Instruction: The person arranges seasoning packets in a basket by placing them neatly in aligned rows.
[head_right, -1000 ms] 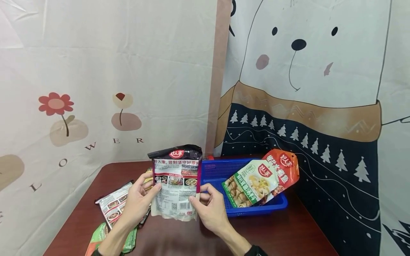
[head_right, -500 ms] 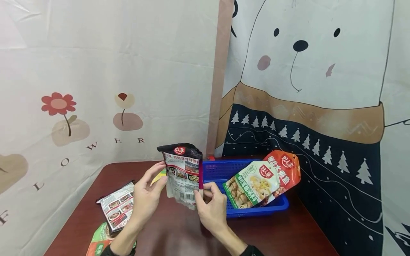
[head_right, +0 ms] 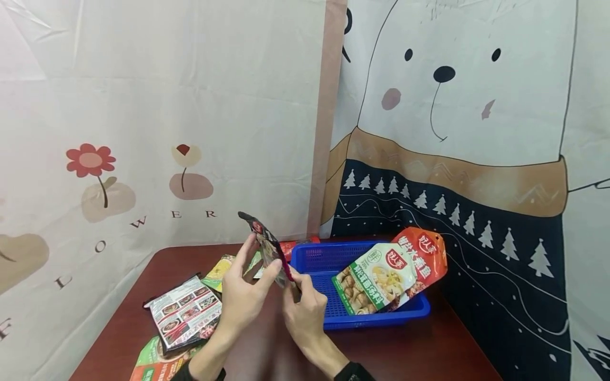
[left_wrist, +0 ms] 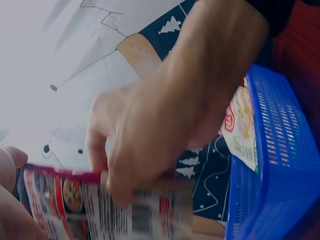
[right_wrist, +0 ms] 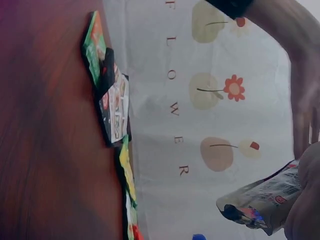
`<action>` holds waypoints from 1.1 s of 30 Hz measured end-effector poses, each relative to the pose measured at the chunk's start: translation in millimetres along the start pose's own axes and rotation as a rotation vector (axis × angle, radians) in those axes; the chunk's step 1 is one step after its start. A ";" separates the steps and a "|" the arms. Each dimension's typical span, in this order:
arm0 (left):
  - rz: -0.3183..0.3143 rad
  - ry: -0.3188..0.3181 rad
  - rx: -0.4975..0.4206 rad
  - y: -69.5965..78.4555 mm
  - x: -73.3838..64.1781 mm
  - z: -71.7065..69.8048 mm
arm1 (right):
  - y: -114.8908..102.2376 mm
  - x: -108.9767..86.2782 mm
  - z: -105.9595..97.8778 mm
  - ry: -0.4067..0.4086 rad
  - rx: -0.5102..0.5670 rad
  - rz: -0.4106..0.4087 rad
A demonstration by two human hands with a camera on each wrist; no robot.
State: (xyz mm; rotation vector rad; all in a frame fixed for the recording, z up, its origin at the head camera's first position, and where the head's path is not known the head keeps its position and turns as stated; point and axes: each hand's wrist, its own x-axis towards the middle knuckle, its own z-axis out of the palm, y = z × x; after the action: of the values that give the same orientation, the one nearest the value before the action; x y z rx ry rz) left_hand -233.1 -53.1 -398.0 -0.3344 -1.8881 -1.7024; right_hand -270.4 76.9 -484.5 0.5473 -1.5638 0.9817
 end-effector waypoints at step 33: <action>0.083 0.126 0.071 -4.2 22.8 11.7 | 2.1 2.8 7.8 -0.055 -0.185 -0.403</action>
State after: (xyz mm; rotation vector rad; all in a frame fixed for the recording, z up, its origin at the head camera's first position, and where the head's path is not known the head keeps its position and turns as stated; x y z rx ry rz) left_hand -256.6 -46.7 -389.0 -0.2681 -1.8125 -1.5612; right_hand -277.2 72.1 -482.4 0.7276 -1.4969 0.5159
